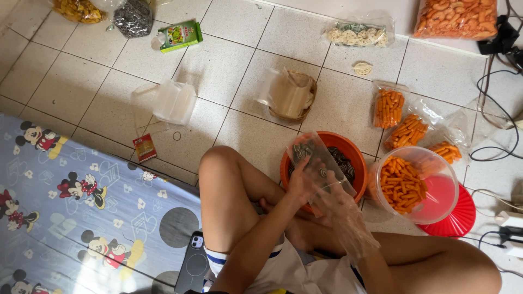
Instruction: Manually packaging spiral-shaped brown snacks into clear plastic bags while sitting on the floor.
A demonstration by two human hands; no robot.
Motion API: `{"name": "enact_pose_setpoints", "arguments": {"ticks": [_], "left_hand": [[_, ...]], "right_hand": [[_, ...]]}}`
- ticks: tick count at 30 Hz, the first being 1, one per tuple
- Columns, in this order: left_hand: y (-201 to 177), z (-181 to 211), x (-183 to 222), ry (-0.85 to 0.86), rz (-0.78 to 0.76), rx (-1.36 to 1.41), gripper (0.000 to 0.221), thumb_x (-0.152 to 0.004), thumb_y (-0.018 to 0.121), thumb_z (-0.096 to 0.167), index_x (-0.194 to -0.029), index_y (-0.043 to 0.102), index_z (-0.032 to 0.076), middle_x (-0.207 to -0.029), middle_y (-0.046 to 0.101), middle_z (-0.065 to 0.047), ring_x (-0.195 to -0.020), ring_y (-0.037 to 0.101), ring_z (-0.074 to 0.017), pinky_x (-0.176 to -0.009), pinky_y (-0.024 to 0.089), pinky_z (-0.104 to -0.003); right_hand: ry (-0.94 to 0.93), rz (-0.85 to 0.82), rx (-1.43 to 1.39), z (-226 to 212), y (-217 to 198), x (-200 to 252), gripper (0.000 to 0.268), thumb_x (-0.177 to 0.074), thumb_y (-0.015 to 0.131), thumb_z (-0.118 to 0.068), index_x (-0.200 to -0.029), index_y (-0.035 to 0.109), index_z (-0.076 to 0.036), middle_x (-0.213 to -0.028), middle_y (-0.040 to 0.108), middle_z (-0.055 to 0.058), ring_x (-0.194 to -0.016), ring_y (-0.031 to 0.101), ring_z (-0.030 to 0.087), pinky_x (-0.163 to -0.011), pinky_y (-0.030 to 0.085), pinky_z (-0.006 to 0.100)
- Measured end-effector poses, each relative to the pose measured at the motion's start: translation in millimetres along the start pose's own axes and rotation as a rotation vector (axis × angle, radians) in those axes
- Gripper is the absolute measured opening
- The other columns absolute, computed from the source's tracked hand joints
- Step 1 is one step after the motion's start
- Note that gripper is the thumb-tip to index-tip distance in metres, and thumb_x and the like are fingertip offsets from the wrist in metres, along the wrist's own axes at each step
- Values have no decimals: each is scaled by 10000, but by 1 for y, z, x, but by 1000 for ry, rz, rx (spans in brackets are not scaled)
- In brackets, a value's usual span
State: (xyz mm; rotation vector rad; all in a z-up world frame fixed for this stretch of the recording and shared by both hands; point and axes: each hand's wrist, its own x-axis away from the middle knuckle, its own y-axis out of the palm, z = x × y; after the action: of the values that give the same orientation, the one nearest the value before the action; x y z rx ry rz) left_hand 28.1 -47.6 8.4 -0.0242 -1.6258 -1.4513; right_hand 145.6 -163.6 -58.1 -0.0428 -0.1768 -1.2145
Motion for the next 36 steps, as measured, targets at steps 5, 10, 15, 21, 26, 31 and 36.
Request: {"name": "enact_pose_setpoints", "arguments": {"ticks": [5,10,15,21,26,31,36], "left_hand": [[-9,-11,-7,-6,43,-105,487,-756,786,403,-1098,603,109,-1097,634,-100,-976,595,-239,-835,511,-419],[-13,-26,-6,17,39,-208,557,-744,788,374,-1167,541,109,-1095,589,-107,-1012,567,-245,-888,472,-444],[1,-33,17,2,21,-263,431,-768,749,330,-1067,532,109,-1015,521,-68,-1036,520,-195,-955,405,-449],[-7,-38,12,-36,-4,-276,282,-782,752,257,-935,571,104,-928,590,-63,-964,583,-202,-906,450,-418],[-9,-39,6,-145,-32,-265,400,-778,757,285,-1076,560,108,-987,579,-72,-1012,576,-208,-934,423,-468],[-18,-46,-1,-160,2,-299,452,-775,750,322,-1123,568,98,-1034,618,-86,-984,602,-226,-881,473,-437],[-24,-39,-13,-179,39,-288,562,-739,764,387,-1154,578,58,-1111,619,-119,-1019,597,-259,-887,467,-435]], "right_hand": [[30,-129,-383,39,-1,-20,615,-928,443,-396,-1442,178,-187,-1457,144,25,-1292,269,125,-1023,309,383],[73,-263,-708,78,-7,-32,576,-921,448,-390,-1419,222,-209,-1419,200,18,-1248,313,133,-981,336,383],[141,-370,-1029,113,-8,-29,540,-914,453,-385,-1396,266,-231,-1380,256,11,-1204,357,140,-938,363,384],[245,-520,-1457,153,-8,-31,495,-905,460,-377,-1366,324,-260,-1329,331,1,-1145,416,150,-882,399,384],[371,-675,-1883,182,-10,-25,455,-895,466,-370,-1335,382,-290,-1278,406,-9,-1086,475,159,-825,435,384],[507,-821,-2201,211,-7,-26,430,-888,471,-364,-1313,426,-312,-1239,462,-16,-1043,519,166,-783,462,385],[654,-935,-2518,237,-8,-19,409,-881,476,-359,-1290,470,-335,-1201,519,-24,-999,563,172,-740,489,385]]}}
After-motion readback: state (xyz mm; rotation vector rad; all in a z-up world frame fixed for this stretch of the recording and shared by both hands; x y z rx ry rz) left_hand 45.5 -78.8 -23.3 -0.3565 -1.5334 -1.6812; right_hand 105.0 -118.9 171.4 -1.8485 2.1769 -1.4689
